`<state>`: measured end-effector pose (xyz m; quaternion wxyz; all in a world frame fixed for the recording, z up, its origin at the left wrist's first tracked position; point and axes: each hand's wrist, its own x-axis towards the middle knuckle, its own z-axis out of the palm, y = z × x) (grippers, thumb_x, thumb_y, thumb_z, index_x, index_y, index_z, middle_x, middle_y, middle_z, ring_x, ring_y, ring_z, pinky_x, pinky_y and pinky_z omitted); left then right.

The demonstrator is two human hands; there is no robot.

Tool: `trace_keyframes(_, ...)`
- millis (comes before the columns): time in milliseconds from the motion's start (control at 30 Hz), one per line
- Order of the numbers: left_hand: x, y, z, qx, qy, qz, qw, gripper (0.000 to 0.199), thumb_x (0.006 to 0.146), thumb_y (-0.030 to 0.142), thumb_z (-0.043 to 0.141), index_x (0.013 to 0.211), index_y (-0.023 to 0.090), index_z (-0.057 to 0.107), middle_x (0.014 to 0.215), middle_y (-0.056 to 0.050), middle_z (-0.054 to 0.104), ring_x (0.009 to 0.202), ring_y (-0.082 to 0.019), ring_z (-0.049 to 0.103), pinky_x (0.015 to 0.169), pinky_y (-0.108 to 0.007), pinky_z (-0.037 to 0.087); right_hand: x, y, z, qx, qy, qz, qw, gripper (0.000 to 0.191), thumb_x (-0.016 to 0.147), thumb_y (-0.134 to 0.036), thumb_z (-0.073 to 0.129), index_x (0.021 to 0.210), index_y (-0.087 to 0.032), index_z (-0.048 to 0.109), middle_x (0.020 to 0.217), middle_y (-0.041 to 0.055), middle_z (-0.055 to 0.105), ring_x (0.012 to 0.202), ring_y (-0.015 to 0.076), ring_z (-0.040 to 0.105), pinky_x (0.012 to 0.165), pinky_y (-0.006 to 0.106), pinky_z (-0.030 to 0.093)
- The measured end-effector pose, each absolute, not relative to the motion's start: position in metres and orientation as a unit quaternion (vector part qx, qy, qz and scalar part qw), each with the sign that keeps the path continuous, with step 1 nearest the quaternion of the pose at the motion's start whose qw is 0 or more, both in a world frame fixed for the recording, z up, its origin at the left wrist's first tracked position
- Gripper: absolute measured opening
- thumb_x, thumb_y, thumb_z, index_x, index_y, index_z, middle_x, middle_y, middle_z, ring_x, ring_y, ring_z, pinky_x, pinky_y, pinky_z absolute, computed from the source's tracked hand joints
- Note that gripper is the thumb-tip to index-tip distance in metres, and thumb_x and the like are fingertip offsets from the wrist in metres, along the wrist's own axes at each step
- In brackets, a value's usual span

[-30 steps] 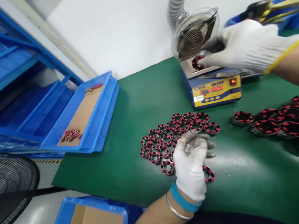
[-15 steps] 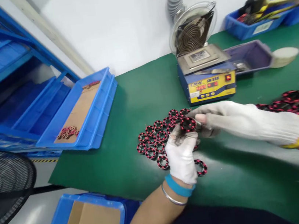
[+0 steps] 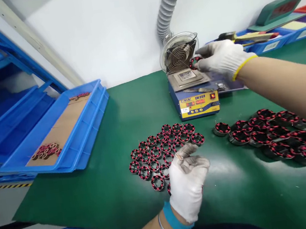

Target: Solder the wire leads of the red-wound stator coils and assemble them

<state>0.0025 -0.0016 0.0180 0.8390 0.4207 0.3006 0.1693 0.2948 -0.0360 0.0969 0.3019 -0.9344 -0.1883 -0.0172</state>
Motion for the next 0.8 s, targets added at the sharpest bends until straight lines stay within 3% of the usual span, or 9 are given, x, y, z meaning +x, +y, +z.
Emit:
trace_keyframes(133,0.003,-0.001,0.021,0.421,0.297,0.16,0.842,0.04,0.054,0.025,0.09,0.086,0.017,0.068,0.081,-0.003,0.065,0.064,-0.01,0.052,0.06,-0.025,0.043,0.31,-0.022,0.097,-0.946,-0.203,-0.014,0.253,0.065,0.084,-0.048,0.059,0.139,-0.014,0.062,0.127,0.0135,0.063,0.114,0.0186,0.058,0.1,0.034,0.04)
trace_keyframes(567,0.003,-0.002,0.023,0.422,0.301,0.129,0.845,0.05,0.051,0.037,0.095,0.087,0.016,0.067,0.065,0.001,0.058,0.06,-0.01,0.048,0.057,-0.023,0.041,0.309,-0.01,0.081,-0.954,-0.215,-0.014,0.207,0.064,0.087,-0.049,0.057,0.14,-0.013,0.059,0.137,0.0164,0.057,0.13,0.0297,0.052,0.102,0.037,0.039)
trace_keyframes(800,0.002,-0.002,0.023,0.42,0.297,0.134,0.847,0.051,0.052,0.038,0.095,0.088,0.016,0.067,0.066,0.0,0.059,0.06,-0.009,0.047,0.057,-0.023,0.04,0.311,-0.012,0.084,-0.952,-0.214,-0.024,0.218,0.059,0.089,-0.046,0.053,0.136,-0.013,0.062,0.131,0.0159,0.06,0.126,0.023,0.055,0.1,0.033,0.04)
